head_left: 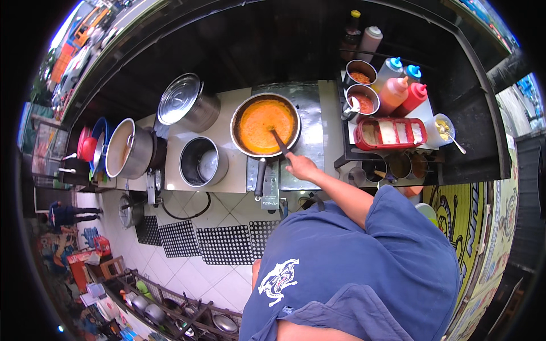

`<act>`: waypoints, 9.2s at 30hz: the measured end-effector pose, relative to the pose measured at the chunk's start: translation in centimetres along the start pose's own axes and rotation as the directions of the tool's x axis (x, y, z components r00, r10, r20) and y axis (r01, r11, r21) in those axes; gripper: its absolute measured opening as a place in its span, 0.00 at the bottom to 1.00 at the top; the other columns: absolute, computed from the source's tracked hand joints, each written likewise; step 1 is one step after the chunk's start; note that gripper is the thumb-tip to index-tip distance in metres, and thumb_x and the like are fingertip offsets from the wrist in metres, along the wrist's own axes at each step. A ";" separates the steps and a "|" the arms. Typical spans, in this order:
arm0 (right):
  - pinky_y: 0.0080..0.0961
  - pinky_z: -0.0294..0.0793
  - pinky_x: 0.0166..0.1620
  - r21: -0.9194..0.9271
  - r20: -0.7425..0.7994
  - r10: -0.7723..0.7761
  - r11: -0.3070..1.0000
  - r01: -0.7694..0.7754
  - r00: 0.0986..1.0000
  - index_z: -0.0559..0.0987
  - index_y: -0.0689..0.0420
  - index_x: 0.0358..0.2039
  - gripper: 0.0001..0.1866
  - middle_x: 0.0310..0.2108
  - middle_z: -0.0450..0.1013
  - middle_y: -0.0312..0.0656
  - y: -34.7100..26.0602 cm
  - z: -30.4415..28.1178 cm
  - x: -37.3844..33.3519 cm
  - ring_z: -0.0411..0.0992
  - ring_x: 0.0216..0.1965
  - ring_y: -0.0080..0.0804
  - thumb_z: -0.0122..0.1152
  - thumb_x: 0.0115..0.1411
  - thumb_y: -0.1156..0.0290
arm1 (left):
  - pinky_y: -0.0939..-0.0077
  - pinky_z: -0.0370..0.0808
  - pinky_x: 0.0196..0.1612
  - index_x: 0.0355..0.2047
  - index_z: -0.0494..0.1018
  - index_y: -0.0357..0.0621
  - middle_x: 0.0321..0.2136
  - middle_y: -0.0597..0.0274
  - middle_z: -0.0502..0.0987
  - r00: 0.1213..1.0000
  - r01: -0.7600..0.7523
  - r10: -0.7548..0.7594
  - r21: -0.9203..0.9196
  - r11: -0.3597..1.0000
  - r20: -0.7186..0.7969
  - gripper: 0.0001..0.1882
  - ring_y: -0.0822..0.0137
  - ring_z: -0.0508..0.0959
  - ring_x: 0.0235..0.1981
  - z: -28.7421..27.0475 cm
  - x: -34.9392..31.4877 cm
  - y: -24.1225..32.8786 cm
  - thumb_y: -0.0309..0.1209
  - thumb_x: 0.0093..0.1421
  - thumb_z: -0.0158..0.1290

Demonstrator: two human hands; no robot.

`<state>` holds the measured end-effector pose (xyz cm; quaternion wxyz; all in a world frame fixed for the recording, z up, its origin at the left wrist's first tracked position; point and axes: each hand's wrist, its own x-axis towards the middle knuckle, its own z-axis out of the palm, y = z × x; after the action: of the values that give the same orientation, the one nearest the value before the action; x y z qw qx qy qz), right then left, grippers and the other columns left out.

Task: The person stirs a pot of orange-colored liquid on a gas stove using a ladle. They occasionally add ingredients from small containers and wipe their hands with a green cloth. The task takes place in a street food stall environment.

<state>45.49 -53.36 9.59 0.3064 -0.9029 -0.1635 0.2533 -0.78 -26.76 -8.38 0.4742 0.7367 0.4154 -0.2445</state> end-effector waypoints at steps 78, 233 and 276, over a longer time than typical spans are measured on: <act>0.34 0.71 0.42 0.515 -0.707 0.466 0.855 -0.064 0.533 0.80 0.57 0.40 0.15 0.33 0.77 0.49 15.6 -20.1 -6.2 0.76 0.37 0.42 0.49 0.62 0.63 | 0.66 0.71 0.48 0.38 0.76 0.42 0.39 0.55 0.78 0.981 -0.187 0.166 0.268 0.945 0.098 0.19 0.58 0.75 0.43 -0.4 4.0 -2.6 0.40 0.63 0.40; 0.45 0.70 0.45 -0.402 0.104 -0.395 0.823 0.402 0.913 0.79 0.62 0.34 0.12 0.33 0.76 0.57 -5.0 -8.2 0.7 0.74 0.39 0.55 0.54 0.55 0.68 | 0.63 0.71 0.45 0.36 0.78 0.35 0.39 0.44 0.78 0.922 0.205 -0.347 -0.543 0.814 -0.172 0.31 0.52 0.76 0.42 4.1 -12.0 1.6 0.55 0.55 0.51; 0.34 0.75 0.44 -0.409 -0.018 -0.012 0.912 0.004 1.000 0.81 0.57 0.38 0.16 0.32 0.77 0.52 -15.3 -4.6 0.4 0.78 0.34 0.41 0.51 0.53 0.66 | 0.68 0.68 0.29 0.24 0.77 0.35 0.20 0.60 0.74 0.992 0.127 -0.123 -0.358 0.925 0.034 0.15 0.67 0.71 0.23 -7.9 -7.7 -9.5 0.38 0.53 0.55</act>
<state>46.24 -43.69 22.30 0.1135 -0.9488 -0.2135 0.2033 -13.24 -20.66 -3.89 0.5865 0.6082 0.4967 -0.1984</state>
